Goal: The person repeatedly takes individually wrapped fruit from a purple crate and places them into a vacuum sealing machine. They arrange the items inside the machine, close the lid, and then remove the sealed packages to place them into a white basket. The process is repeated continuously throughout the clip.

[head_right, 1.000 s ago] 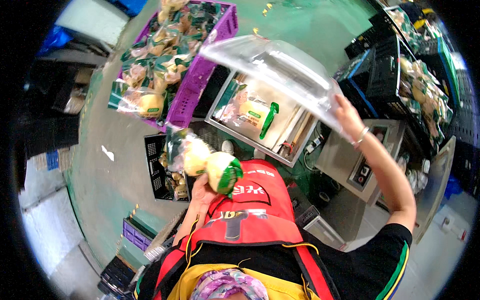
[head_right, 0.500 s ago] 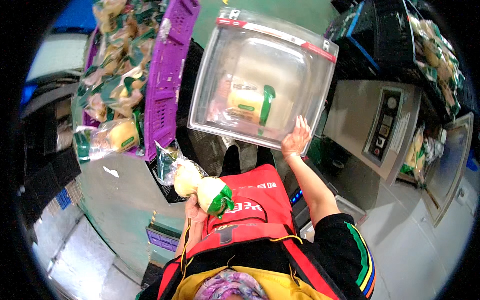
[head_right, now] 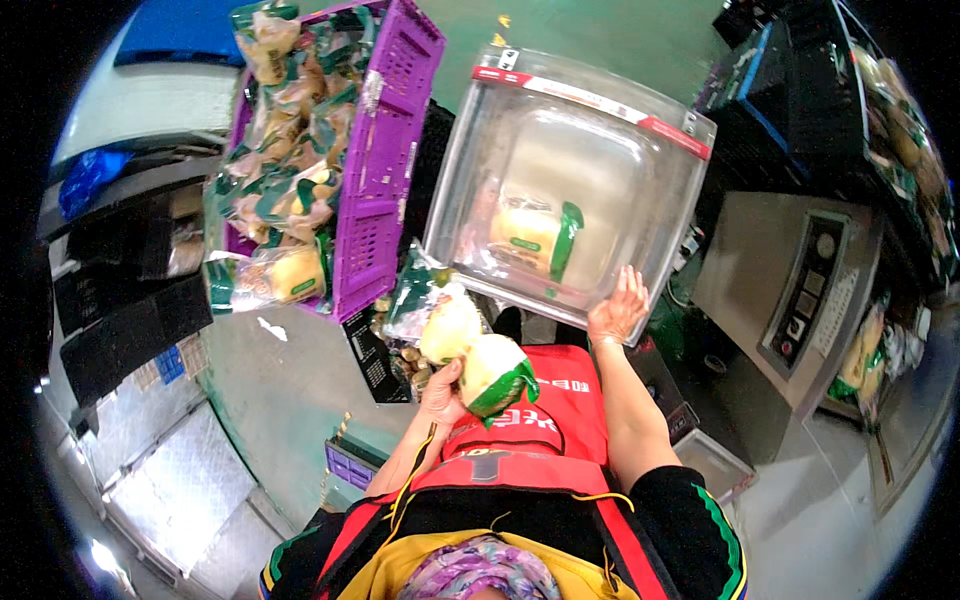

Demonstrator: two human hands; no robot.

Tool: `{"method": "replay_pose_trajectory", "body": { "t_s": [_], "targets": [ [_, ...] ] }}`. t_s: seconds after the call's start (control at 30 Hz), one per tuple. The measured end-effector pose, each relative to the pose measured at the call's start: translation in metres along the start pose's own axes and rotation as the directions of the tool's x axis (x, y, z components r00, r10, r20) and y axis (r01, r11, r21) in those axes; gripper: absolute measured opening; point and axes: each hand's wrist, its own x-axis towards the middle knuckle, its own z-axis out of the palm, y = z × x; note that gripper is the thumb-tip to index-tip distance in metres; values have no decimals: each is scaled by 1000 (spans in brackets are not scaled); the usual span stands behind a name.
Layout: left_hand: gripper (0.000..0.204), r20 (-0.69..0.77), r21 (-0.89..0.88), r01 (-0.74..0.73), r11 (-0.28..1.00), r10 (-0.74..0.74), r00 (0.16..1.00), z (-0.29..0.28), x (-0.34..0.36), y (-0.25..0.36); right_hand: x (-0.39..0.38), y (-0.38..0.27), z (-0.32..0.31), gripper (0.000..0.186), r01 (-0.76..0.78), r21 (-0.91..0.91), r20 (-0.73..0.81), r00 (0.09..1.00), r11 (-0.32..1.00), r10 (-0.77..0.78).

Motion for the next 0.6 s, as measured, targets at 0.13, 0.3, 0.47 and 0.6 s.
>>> {"method": "replay_pose_trajectory", "body": {
  "t_s": [0.13,0.3,0.47,0.6],
  "targets": [
    [48,23,-32,29,999,-28,999,14,0,-15,-2,1,2,67,6,7,-3,1000,1000,-6],
    [53,-4,-34,39,999,-39,999,14,1,-35,-3,2,-2,65,-7,35,18,1000,999,6],
    [52,10,-25,-5,1000,5,1000,35,-10,-41,-2,4,-7,65,-6,34,34,999,999,5],
    [53,37,-25,-95,995,96,995,56,-26,-45,-5,5,-6,66,4,37,24,1000,999,-5]
  ]
}}
